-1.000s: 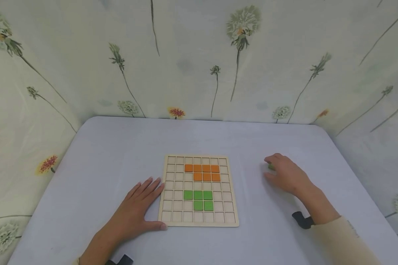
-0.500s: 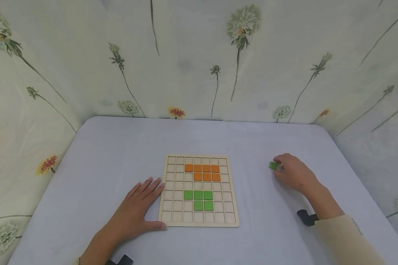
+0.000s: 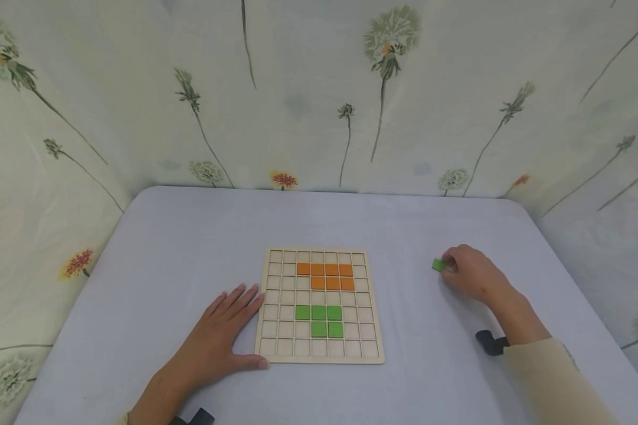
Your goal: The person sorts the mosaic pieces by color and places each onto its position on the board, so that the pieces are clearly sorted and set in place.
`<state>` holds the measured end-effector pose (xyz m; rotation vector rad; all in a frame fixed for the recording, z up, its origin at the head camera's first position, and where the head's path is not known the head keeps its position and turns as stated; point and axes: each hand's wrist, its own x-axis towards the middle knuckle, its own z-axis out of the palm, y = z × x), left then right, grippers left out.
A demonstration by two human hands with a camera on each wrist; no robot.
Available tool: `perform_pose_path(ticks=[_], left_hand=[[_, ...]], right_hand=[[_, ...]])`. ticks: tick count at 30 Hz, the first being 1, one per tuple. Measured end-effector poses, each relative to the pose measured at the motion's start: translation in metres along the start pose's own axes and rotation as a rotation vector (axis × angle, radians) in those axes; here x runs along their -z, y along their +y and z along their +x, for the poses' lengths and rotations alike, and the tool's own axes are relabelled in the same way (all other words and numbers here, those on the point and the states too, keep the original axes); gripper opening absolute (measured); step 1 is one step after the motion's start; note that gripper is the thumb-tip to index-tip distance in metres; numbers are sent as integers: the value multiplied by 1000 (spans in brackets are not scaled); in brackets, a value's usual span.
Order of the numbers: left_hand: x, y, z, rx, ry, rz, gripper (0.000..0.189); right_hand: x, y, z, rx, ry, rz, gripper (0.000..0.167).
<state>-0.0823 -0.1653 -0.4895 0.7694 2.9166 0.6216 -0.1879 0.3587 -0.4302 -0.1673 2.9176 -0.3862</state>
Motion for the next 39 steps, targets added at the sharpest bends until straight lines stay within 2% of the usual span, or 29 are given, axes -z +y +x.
perform_pose_path(ticks=[13,26,39], left_hand=[[-1,0,0,2,0,14,117],[-1,0,0,5,6,17,116],[-3,-2,1,13,-5,26,117]], right_hand=[[1,-2,-1,-57,-19,10,37],[-2,-7,-2,-80,-20,35,32],[-4,-35,-9,6,14,30,31]])
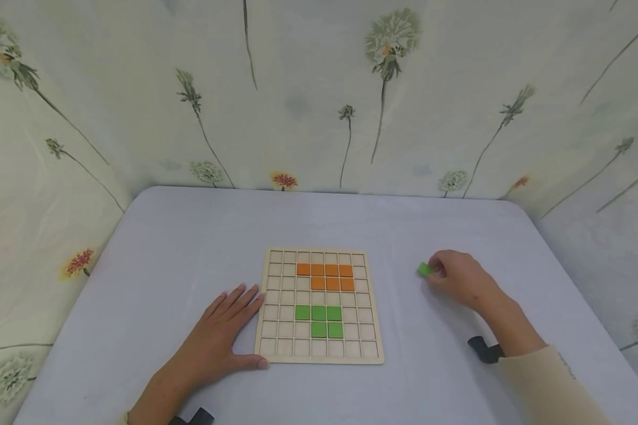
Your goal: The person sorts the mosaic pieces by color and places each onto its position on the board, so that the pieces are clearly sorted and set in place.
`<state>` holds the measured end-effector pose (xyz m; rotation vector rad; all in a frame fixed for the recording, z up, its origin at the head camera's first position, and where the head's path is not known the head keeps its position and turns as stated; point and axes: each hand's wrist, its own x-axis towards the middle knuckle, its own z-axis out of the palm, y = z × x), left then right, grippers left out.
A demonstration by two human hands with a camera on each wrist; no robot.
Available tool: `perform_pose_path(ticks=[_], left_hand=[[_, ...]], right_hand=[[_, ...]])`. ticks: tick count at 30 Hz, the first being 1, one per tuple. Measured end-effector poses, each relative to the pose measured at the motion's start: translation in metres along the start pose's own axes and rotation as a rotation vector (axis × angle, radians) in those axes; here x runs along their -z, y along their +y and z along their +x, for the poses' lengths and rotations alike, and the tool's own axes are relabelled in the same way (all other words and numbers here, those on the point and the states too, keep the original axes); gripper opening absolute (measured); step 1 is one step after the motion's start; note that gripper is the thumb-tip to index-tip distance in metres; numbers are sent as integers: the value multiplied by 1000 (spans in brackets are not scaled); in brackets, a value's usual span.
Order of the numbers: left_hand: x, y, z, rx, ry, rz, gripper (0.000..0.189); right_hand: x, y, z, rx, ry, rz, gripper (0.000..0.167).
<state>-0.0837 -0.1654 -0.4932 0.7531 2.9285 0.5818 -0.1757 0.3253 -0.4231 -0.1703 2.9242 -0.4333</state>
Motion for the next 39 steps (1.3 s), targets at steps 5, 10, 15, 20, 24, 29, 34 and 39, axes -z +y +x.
perform_pose_path(ticks=[5,10,15,20,24,29,34,39], left_hand=[[1,0,0,-8,12,7,117],[2,2,-1,-22,27,-1,116],[3,2,-1,-13,15,-5,117],[3,3,-1,-10,13,-10,117],[3,2,-1,-19,21,-7,116],[2,2,-1,-21,35,-3,116],[1,1,-1,-26,34,-4,116],[1,0,-1,-23,14,-11,117]], right_hand=[[-3,-19,-2,32,-2,-1,30],[-9,-41,-5,52,-12,-7,28],[-12,-66,-11,113,-29,-12,27],[-16,-91,-16,176,-52,-22,25],[-22,-109,-19,237,-54,-28,22],[-31,-133,-22,312,-59,-41,19],[-41,-155,-26,409,-56,-64,15],[-49,-172,-28,505,-60,-53,12]])
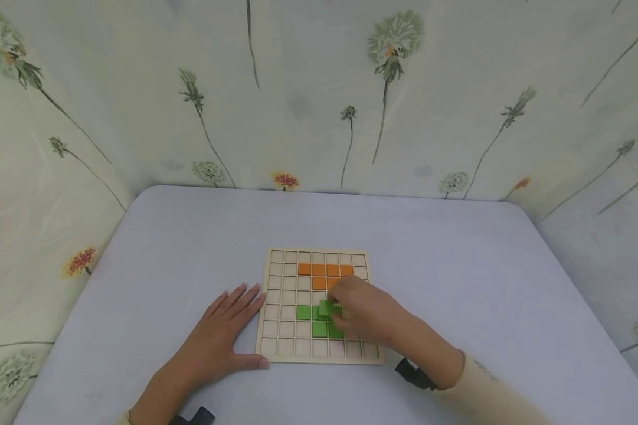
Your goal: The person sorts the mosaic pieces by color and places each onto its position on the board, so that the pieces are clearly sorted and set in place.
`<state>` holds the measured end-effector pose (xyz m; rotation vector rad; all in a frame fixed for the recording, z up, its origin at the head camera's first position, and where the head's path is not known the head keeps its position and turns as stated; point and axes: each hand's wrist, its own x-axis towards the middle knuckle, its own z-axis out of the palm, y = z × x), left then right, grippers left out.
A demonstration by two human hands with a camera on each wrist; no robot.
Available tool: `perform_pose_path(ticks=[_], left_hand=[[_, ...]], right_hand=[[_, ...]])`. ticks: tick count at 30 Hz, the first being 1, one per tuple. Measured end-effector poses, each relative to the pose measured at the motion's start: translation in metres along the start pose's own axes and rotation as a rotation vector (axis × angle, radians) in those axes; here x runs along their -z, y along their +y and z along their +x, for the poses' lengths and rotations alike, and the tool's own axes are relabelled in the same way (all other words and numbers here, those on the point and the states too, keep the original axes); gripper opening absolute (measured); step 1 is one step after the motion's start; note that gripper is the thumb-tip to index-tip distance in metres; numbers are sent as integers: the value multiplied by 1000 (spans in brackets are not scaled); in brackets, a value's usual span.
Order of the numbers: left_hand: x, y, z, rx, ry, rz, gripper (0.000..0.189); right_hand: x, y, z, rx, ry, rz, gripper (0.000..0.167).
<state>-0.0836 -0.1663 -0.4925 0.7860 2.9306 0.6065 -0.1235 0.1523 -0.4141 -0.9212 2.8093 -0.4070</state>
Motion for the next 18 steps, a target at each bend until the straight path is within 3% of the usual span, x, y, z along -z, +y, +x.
perform_pose_path(ticks=[11,18], left_hand=[[0,0,0,-20,33,3,115],[1,0,0,-14,13,2,115]], right_hand=[[-16,-25,11,102,-29,-67,12],[-22,-34,14,121,-44,-138,12]])
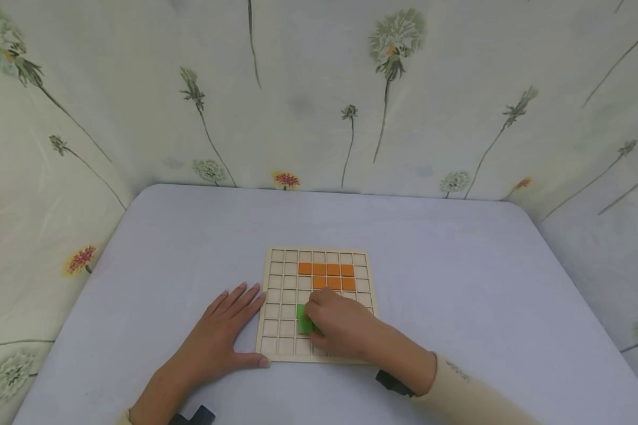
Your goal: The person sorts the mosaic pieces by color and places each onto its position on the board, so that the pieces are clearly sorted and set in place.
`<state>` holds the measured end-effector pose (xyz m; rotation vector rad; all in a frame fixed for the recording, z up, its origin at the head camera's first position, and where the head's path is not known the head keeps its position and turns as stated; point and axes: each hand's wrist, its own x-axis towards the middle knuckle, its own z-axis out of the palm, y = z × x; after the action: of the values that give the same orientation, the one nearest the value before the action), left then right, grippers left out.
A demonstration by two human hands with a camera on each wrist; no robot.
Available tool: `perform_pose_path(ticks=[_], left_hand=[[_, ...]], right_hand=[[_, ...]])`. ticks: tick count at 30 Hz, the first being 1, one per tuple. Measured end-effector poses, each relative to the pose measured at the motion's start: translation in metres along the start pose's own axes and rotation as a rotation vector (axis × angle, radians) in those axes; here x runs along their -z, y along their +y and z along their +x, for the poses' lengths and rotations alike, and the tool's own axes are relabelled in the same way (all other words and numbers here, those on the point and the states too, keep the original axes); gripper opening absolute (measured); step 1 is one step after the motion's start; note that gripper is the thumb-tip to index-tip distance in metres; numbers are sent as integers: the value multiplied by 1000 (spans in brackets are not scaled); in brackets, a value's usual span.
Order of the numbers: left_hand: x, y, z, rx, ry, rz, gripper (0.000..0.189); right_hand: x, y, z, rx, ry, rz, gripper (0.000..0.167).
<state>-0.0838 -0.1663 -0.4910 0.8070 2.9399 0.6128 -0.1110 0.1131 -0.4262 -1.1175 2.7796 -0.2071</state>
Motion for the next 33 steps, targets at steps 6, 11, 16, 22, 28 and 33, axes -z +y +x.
perform_pose_path(ticks=[6,11,16,22,28,33], left_hand=[[0,0,0,2,-3,0,115],[1,2,0,9,-7,0,115],[0,3,0,9,-1,1,115],[-2,3,1,0,1,7,115],[-2,2,1,0,-1,3,117],[0,-1,0,18,-14,11,119]], right_hand=[[-1,-2,4,-1,-25,-21,15],[0,-1,4,-5,-45,-26,16],[1,-1,4,-7,-48,-22,17],[3,0,0,-14,-41,-9,14],[5,8,-11,-55,-5,32,21],[11,21,-27,-99,64,42,39]])
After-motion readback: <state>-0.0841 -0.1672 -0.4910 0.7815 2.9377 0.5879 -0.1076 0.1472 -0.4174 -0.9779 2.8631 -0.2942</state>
